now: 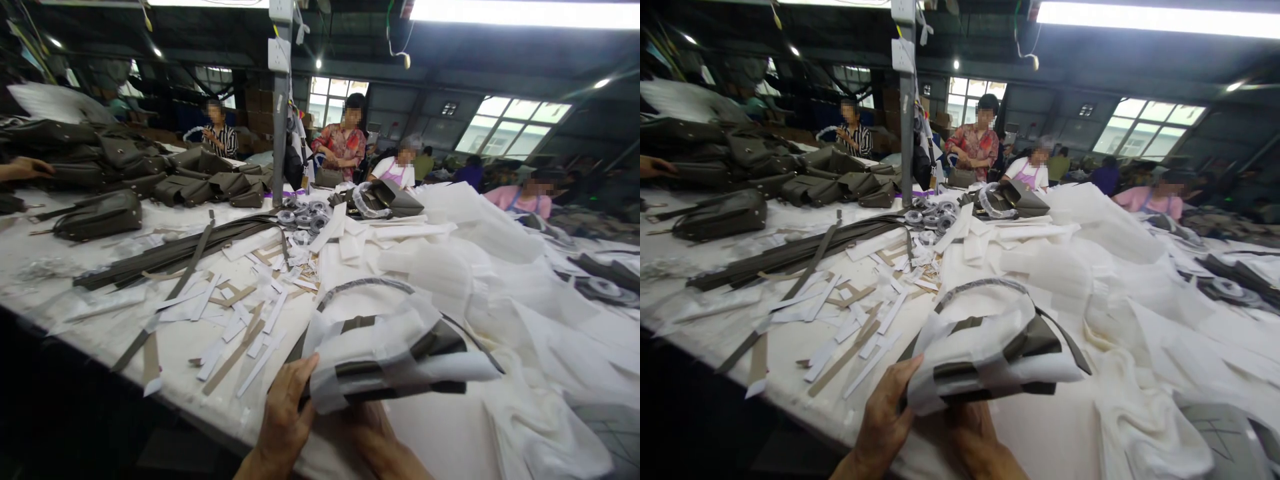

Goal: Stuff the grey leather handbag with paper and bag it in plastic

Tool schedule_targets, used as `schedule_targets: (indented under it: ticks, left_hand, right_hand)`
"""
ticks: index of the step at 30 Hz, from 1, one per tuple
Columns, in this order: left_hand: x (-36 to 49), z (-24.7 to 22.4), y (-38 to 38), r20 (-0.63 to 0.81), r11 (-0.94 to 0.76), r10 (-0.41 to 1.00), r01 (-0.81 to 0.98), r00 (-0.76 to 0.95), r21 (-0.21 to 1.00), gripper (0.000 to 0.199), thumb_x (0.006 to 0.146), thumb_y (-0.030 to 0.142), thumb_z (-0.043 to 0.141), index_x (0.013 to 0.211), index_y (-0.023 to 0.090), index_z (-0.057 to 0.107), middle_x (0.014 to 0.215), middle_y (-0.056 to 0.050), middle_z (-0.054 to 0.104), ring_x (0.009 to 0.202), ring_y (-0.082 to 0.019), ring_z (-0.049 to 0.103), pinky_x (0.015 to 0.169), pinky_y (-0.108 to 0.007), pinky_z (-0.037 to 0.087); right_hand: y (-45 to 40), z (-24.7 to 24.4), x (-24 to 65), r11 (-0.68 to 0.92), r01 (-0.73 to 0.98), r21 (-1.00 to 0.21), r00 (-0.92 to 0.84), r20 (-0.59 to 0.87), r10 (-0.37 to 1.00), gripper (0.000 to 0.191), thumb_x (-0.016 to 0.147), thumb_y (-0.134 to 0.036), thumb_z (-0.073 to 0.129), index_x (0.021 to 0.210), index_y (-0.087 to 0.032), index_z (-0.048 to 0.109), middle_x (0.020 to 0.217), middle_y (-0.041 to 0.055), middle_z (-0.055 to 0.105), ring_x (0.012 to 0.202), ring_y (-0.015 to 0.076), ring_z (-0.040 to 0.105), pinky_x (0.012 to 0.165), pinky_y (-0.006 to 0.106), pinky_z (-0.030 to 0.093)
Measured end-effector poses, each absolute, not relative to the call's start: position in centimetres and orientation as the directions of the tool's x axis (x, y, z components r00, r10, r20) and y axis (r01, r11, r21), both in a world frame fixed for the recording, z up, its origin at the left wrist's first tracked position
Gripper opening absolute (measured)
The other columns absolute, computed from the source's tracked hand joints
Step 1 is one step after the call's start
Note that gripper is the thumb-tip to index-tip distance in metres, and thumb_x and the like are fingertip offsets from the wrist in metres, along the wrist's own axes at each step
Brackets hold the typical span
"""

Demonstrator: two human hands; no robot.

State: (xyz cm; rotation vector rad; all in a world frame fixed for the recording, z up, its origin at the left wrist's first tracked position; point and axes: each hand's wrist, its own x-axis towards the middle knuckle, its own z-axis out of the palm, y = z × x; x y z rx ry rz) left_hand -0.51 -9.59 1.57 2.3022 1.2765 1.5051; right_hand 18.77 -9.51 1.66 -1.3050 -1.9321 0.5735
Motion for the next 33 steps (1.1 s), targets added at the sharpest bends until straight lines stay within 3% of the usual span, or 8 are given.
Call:
schedule_targets:
  ticks: [4, 9, 11, 15, 19, 22, 26, 33]
  left_hand:
    - [1.1, 1.7, -9.8, 0.760, -0.702, 0.593, 0.634, 0.267, 0.324, 0.052, 0.085, 0.001, 0.040, 0.133, 0.017, 0.051, 0.115, -0.010, 0.066, 0.104, -0.021, 0.061, 0.088, -0.035, 0.051]
    - [1.9, 1.6, -10.2, 0.760, -0.753, 0.501, 0.641, 0.414, 0.148, 0.038, 0.094, 0.007, 0.040, 0.124, 0.018, 0.059, 0.111, -0.010, 0.067, 0.097, -0.021, 0.060, 0.087, -0.038, 0.048]
    - [1.9, 1.5, -10.3, 0.743, -0.754, 0.507, 0.643, 0.436, 0.137, 0.037, 0.096, 0.009, 0.039, 0.126, 0.018, 0.058, 0.113, -0.010, 0.066, 0.099, -0.021, 0.060, 0.089, -0.039, 0.047]
    - [1.6, 1.3, -10.5, 0.718, -0.769, 0.486, 0.634, 0.498, 0.081, 0.037, 0.098, 0.012, 0.036, 0.127, 0.017, 0.059, 0.116, -0.012, 0.065, 0.100, -0.022, 0.059, 0.090, -0.040, 0.047]
    - [1.5, 1.5, -10.5, 0.707, -0.776, 0.476, 0.629, 0.524, 0.056, 0.036, 0.100, 0.015, 0.035, 0.127, 0.018, 0.059, 0.116, -0.012, 0.064, 0.102, -0.021, 0.058, 0.090, -0.040, 0.048]
    - [1.6, 1.6, -10.5, 0.735, -0.775, 0.448, 0.632, 0.508, 0.036, 0.034, 0.100, 0.016, 0.036, 0.124, 0.019, 0.060, 0.115, -0.012, 0.065, 0.100, -0.020, 0.059, 0.089, -0.038, 0.049]
    - [1.8, 1.5, -10.3, 0.760, -0.772, 0.420, 0.636, 0.496, 0.012, 0.033, 0.100, 0.015, 0.036, 0.121, 0.018, 0.062, 0.113, -0.011, 0.066, 0.099, -0.019, 0.059, 0.088, -0.037, 0.048]
    - [2.0, 1.1, -10.1, 0.804, -0.760, 0.396, 0.650, 0.444, 0.016, 0.035, 0.100, 0.013, 0.034, 0.117, 0.018, 0.064, 0.111, -0.011, 0.067, 0.099, -0.019, 0.060, 0.089, -0.036, 0.047]
  right_hand:
    - [-13.6, 1.7, 16.6, 0.088, 0.521, -0.849, -0.211, -0.028, 0.977, 0.038, 0.093, -0.043, 0.051, 0.066, -0.019, 0.064, 0.065, 0.0025, 0.064, 0.063, 0.0178, 0.057, 0.059, 0.028, 0.045]
    - [-16.6, 2.3, 17.1, -0.286, 0.160, -0.945, -0.306, -0.323, 0.896, 0.051, 0.077, -0.065, 0.059, 0.072, -0.015, 0.063, 0.066, 0.0011, 0.058, 0.062, 0.0150, 0.052, 0.057, 0.025, 0.041]
    - [-17.8, 3.6, 18.7, -0.344, 0.207, -0.916, -0.434, -0.401, 0.807, 0.049, 0.076, -0.063, 0.061, 0.073, -0.015, 0.064, 0.065, 0.0001, 0.057, 0.059, 0.0130, 0.050, 0.052, 0.022, 0.037]
    - [-18.1, 9.1, 22.5, -0.220, 0.546, -0.808, -0.330, -0.449, 0.830, 0.027, 0.081, -0.037, 0.060, 0.066, -0.016, 0.066, 0.056, -0.0011, 0.059, 0.051, 0.0119, 0.051, 0.046, 0.021, 0.033]
    - [-12.9, 13.9, 24.8, 0.131, 0.725, -0.676, -0.168, 0.011, 0.986, 0.020, 0.086, -0.036, 0.059, 0.080, -0.021, 0.071, 0.076, 0.0019, 0.070, 0.072, 0.0183, 0.065, 0.068, 0.027, 0.050]
    - [-6.6, 13.8, 25.4, 0.351, 0.871, -0.344, -0.292, 0.212, 0.932, 0.027, 0.085, -0.021, 0.061, 0.111, -0.021, 0.067, 0.111, 0.0074, 0.070, 0.101, 0.0223, 0.064, 0.091, 0.033, 0.050]
    - [0.6, 10.8, 25.2, 0.505, 0.859, -0.082, -0.494, 0.125, 0.860, 0.049, 0.081, 0.001, 0.051, 0.126, -0.017, 0.060, 0.134, 0.0162, 0.058, 0.127, 0.0278, 0.051, 0.109, 0.047, 0.037]
    - [6.3, 8.5, 26.0, 0.688, 0.719, -0.098, -0.695, -0.090, 0.713, 0.037, 0.073, -0.001, 0.068, 0.104, -0.021, 0.072, 0.113, 0.0086, 0.070, 0.112, 0.0234, 0.061, 0.102, 0.037, 0.043]
